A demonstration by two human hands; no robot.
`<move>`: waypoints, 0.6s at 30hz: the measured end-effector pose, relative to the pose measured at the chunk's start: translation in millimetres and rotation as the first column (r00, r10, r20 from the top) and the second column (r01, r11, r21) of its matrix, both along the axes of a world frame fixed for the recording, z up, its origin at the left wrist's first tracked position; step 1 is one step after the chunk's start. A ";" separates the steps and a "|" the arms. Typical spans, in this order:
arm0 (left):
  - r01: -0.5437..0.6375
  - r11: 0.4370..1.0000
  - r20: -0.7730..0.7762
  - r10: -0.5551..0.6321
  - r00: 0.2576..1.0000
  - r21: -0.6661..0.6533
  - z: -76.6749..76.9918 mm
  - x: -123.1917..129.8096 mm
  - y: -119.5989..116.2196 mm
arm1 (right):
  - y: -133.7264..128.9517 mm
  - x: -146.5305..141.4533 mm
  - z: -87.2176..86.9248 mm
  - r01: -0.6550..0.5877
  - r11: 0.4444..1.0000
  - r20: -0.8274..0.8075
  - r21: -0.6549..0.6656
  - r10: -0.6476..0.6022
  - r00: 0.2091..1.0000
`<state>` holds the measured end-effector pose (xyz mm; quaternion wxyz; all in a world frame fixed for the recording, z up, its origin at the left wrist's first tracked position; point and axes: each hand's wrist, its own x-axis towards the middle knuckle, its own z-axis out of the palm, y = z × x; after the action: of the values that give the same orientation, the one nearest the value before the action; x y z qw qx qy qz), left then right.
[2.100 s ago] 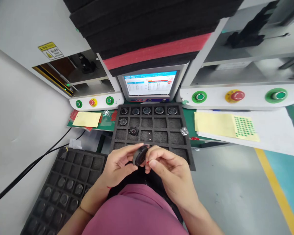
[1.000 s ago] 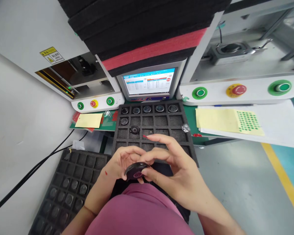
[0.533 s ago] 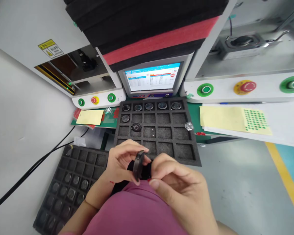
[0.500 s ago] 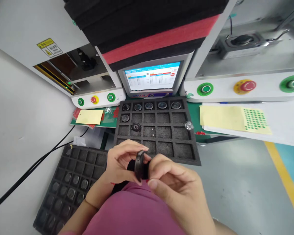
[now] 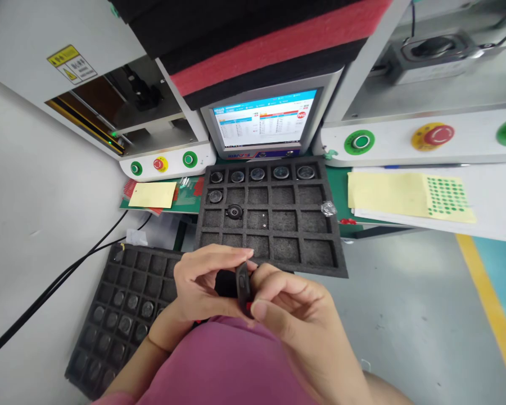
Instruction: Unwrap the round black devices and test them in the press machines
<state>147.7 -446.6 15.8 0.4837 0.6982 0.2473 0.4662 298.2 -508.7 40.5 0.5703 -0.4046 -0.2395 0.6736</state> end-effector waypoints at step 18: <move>-0.021 0.999 -0.153 0.016 0.988 -0.032 -2.4 -4.6 1.3 | 3.6 -5.7 -1.0 0.000 0.993 -0.233 -0.120 -0.028 0.972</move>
<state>143.1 -445.4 13.4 0.4707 0.7214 0.2976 0.4117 292.5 -505.0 39.5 0.5740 -0.3576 -0.1271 0.7256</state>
